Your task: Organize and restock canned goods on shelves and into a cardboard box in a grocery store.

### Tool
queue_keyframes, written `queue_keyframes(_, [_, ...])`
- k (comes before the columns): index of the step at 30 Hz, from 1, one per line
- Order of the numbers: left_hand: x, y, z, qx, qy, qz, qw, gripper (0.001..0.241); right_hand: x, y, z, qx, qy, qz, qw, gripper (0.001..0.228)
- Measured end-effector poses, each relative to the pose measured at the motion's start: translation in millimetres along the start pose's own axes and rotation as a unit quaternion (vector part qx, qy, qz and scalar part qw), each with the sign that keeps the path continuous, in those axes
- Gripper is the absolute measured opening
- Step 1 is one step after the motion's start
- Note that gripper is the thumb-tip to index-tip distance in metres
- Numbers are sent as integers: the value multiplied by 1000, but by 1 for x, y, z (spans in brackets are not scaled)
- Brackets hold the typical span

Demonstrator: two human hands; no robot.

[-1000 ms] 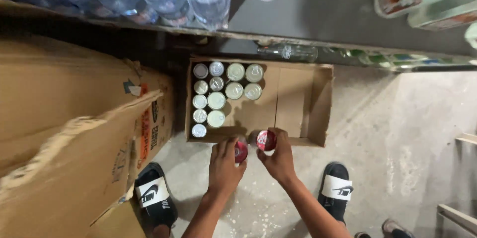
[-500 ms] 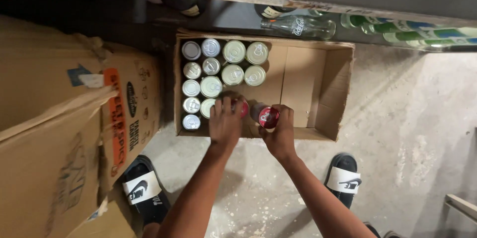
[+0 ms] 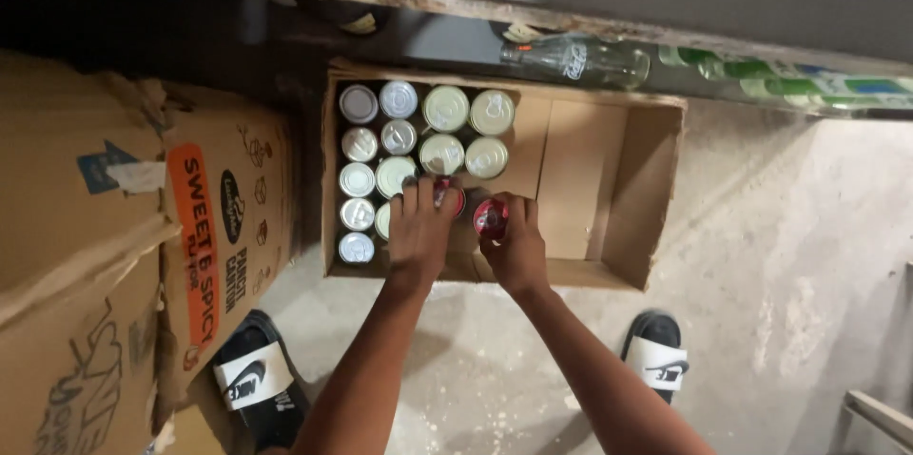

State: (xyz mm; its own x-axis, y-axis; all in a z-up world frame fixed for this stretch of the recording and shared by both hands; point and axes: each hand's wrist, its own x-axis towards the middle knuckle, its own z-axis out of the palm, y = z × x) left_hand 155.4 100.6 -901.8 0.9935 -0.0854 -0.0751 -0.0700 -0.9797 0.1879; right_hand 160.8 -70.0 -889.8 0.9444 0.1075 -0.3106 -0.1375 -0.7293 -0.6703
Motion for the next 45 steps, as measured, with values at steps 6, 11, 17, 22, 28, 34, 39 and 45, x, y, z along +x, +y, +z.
queue_keyframes(6, [-8, 0, -2, 14, -12, -53, 998, 59, 9, -7, 8, 17, 25, -18, 999, 65])
queue_keyframes(11, [-12, -3, -3, -47, -19, -47, 998, 75, 13, -5, 11, 29, 33, -25, 999, 69])
queue_keyframes(17, [-15, -2, -8, -59, -36, -86, 994, 82, 15, -7, 8, 65, 11, -26, 998, 71])
queue_keyframes(22, [-18, -1, -12, -82, -30, -116, 989, 87, 11, -2, 11, 59, 17, -36, 997, 77])
queue_keyframes(28, [-33, 4, -19, -119, -44, -134, 983, 80, 5, 9, 17, 134, -9, 33, 990, 80])
queue_keyframes(34, [-72, 21, -49, -141, -59, -132, 979, 76, -23, 4, 3, 127, 21, 30, 991, 82])
queue_keyframes(39, [-108, 59, -94, -284, -33, -155, 946, 71, -59, -39, -36, 152, 24, 79, 985, 64])
queue_keyframes(45, [-123, 101, -208, -411, 37, -194, 890, 65, -104, -110, -112, 173, 41, 109, 978, 62])
